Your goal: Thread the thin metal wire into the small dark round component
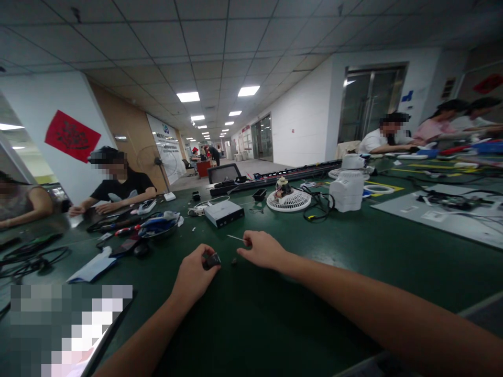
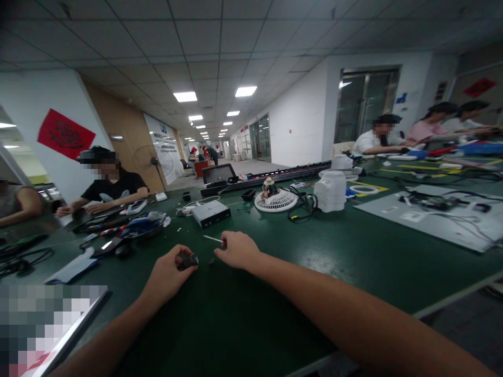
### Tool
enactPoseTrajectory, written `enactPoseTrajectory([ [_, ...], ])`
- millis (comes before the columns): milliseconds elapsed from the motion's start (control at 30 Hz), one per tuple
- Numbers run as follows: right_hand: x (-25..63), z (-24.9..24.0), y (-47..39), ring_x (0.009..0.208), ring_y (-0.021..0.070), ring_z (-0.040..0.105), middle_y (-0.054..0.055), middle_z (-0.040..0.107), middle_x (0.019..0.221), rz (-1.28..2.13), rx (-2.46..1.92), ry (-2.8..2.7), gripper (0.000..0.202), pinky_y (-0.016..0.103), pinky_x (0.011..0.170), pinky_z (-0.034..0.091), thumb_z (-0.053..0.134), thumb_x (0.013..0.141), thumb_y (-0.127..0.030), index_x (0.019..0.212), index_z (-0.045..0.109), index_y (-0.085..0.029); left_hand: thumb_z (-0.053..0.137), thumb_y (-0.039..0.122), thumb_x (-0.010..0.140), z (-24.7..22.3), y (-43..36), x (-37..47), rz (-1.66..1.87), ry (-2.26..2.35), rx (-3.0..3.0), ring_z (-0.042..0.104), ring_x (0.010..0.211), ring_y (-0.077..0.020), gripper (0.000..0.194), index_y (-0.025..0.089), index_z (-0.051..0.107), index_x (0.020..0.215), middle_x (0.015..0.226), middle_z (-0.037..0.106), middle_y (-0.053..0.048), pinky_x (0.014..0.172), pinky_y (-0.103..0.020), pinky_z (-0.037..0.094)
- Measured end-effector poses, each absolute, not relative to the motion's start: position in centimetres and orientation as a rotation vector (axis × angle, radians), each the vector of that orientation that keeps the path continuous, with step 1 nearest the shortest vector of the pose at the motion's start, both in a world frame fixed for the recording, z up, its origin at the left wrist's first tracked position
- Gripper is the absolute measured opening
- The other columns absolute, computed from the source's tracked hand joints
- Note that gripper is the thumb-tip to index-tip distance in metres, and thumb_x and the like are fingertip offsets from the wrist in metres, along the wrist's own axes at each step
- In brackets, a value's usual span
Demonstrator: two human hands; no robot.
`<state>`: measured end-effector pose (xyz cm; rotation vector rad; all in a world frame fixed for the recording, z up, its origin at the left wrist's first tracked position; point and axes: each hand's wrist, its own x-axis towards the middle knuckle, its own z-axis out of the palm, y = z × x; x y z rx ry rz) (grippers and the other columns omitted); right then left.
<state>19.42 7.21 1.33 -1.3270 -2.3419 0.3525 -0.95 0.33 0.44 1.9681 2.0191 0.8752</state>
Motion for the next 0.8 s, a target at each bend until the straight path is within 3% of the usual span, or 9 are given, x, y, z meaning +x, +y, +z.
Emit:
enactPoseTrajectory([
  [133, 18.2, 0.3, 7.6, 0.071, 0.0167, 0.063, 0.002, 0.069, 0.083, 0.549, -1.222, -2.349, 0.035, 0.025, 0.057, 0.041, 0.066, 0.079, -0.049, 0.104, 0.071, -0.025, 0.066, 0.027, 0.072, 0.3, 0.4, -1.0, 0.877, 2.023, 1.976, 0.067, 0.079, -0.0222, 0.028, 0.021, 0.063, 0.099, 0.086, 0.071, -0.003, 0.069, -0.031, 0.048],
  [300, 18.1, -0.6, 8.1, 0.076, 0.0173, 0.064, 0.001, 0.072, 0.083, 0.617, -1.163, -2.381, 0.017, 0.025, 0.062, 0.044, 0.073, 0.075, -0.032, 0.090, 0.076, -0.025, 0.067, 0.026, 0.072, 0.1, 0.6, -1.2, 0.871, 2.004, 1.985, 0.068, 0.088, -0.0242, 0.031, 0.020, 0.065, 0.103, 0.096, 0.072, -0.006, 0.078, -0.035, 0.050],
  [500, 19.3, -0.1, 8.2, 0.076, 0.0161, 0.064, 0.002, 0.072, 0.082, 0.705, -0.956, -2.182, 0.017, 0.026, 0.066, 0.045, 0.074, 0.075, -0.029, 0.089, 0.075, -0.019, 0.072, 0.024, 0.070, -0.4, 0.6, -1.3, 0.952, 1.802, 1.965, 0.068, 0.095, -0.0237, 0.041, 0.020, 0.066, 0.110, 0.104, 0.072, -0.006, 0.084, -0.036, 0.052],
  [800, 18.7, -0.1, 7.3, 0.070, 0.0140, 0.062, 0.000, 0.069, 0.074, 0.864, -0.728, -2.146, 0.009, 0.024, 0.064, 0.046, 0.078, 0.069, -0.016, 0.078, 0.075, -0.017, 0.075, 0.029, 0.070, 0.1, -0.3, 0.1, 1.007, 1.511, 2.068, 0.068, 0.090, -0.0220, 0.035, 0.023, 0.068, 0.105, 0.099, 0.073, -0.003, 0.081, -0.035, 0.054],
])
